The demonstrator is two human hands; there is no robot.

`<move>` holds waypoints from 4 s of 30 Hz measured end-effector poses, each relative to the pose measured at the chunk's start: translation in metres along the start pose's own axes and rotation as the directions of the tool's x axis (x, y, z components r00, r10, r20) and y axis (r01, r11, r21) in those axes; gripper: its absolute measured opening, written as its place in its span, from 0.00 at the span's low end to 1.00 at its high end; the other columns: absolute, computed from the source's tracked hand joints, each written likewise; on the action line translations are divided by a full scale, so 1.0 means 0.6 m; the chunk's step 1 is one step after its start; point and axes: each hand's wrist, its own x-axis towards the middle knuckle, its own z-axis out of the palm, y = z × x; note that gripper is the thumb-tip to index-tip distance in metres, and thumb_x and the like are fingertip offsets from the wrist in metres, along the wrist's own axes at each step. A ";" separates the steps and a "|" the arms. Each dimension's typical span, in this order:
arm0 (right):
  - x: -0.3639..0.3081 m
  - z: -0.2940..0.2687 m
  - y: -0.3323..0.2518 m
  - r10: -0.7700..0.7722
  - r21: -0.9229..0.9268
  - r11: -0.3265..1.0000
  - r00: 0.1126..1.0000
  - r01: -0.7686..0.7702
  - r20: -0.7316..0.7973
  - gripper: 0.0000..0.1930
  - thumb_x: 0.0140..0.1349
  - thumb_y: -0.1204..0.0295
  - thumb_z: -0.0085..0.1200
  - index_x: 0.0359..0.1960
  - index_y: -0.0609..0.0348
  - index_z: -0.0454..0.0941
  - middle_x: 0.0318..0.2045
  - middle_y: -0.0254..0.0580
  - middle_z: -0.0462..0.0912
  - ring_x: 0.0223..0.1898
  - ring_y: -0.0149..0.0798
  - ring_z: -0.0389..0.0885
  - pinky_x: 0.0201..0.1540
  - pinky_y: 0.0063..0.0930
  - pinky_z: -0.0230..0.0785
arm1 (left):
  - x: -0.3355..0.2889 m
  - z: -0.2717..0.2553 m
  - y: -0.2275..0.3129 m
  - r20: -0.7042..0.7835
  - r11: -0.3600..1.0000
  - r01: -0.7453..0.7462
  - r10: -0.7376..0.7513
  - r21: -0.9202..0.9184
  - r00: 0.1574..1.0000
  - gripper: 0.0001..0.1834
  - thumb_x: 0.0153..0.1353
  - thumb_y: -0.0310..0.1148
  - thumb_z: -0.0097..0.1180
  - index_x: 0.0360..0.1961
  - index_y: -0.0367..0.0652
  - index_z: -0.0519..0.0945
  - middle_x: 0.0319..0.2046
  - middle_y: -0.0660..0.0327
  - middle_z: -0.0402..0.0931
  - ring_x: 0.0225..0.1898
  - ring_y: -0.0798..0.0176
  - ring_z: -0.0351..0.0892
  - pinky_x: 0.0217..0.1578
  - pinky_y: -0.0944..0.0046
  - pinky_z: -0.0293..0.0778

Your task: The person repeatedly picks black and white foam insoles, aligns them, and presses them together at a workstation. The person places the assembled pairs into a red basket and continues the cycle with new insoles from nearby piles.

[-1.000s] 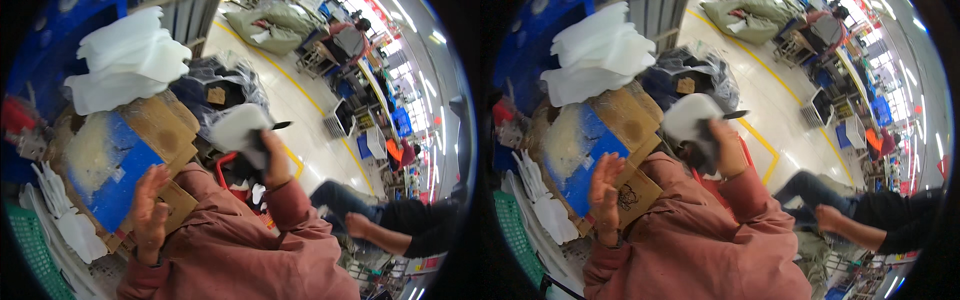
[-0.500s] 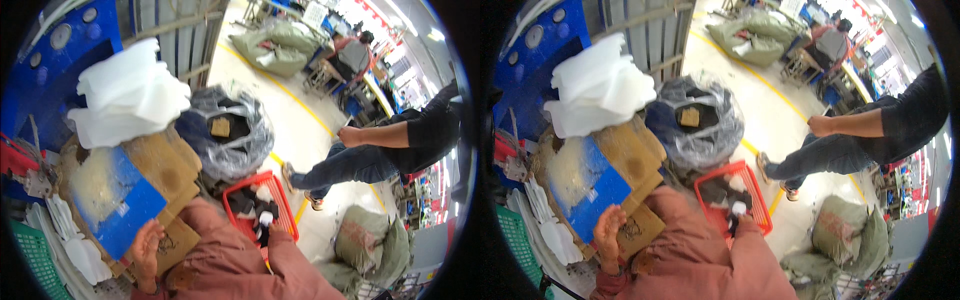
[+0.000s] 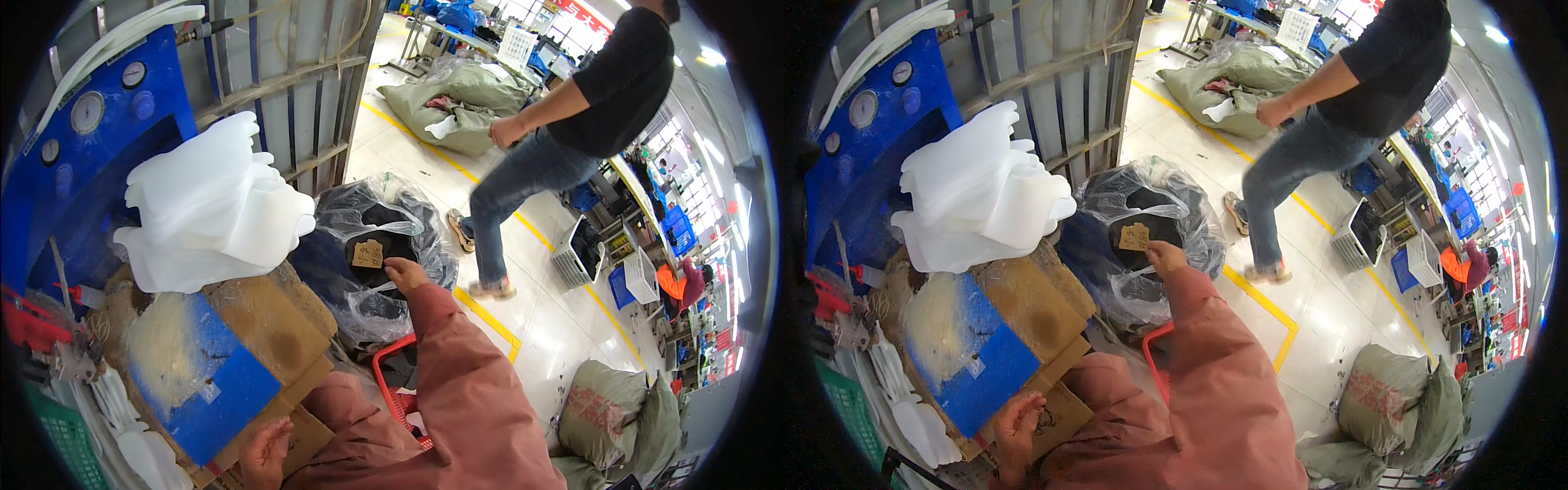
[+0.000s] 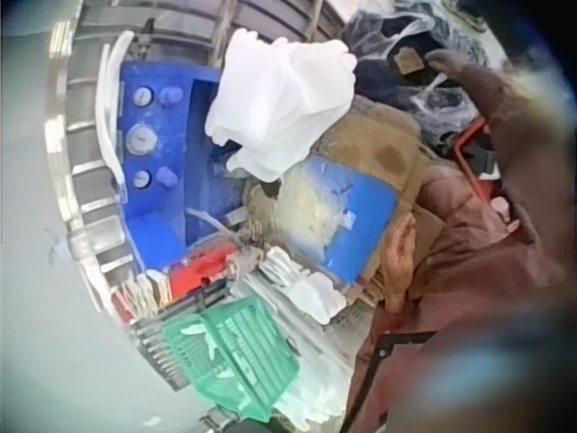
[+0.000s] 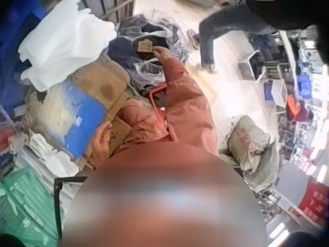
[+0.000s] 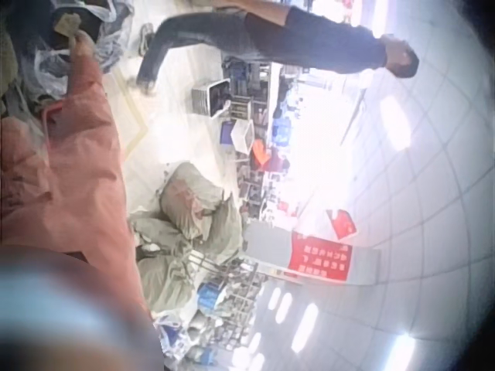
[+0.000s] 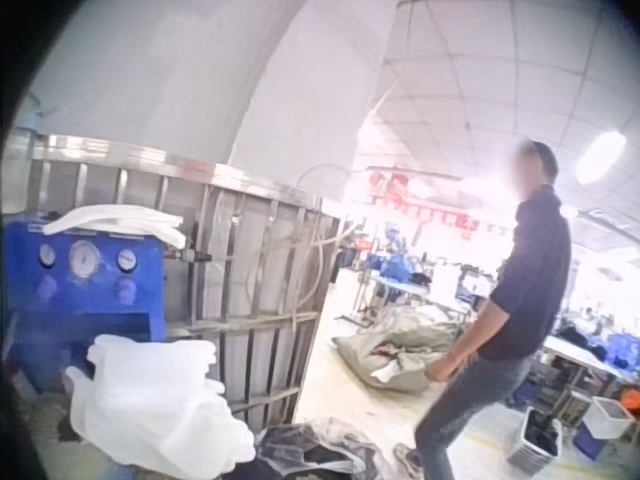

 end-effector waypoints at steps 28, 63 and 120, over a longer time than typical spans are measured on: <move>0.042 -0.073 0.175 0.301 -0.629 0.681 0.927 -0.374 -0.224 0.45 0.57 0.54 0.71 0.72 0.60 0.62 0.65 0.57 0.73 0.68 0.59 0.72 0.67 0.47 0.68 | 0.105 0.033 0.003 0.289 0.932 -0.203 0.114 0.299 0.950 0.16 0.68 0.25 0.61 0.57 0.40 0.84 0.55 0.50 0.84 0.56 0.49 0.84 0.58 0.56 0.78; -0.046 0.089 0.008 -0.357 -0.290 0.898 0.933 0.332 -0.037 0.17 0.59 0.76 0.56 0.51 0.52 0.80 0.44 0.46 0.82 0.46 0.55 0.83 0.48 0.45 0.77 | 0.058 0.046 0.002 0.266 0.951 -0.110 0.031 0.290 0.964 0.17 0.67 0.27 0.63 0.55 0.36 0.84 0.54 0.48 0.84 0.54 0.47 0.85 0.54 0.55 0.80; -0.082 0.010 0.036 0.222 -0.170 0.931 0.871 -0.324 -0.439 0.40 0.59 0.66 0.70 0.73 0.58 0.64 0.47 0.50 0.83 0.47 0.51 0.85 0.48 0.42 0.77 | 0.021 0.013 0.002 0.411 0.913 -0.178 0.013 0.367 0.911 0.17 0.68 0.32 0.64 0.55 0.36 0.84 0.55 0.49 0.82 0.55 0.44 0.84 0.55 0.52 0.80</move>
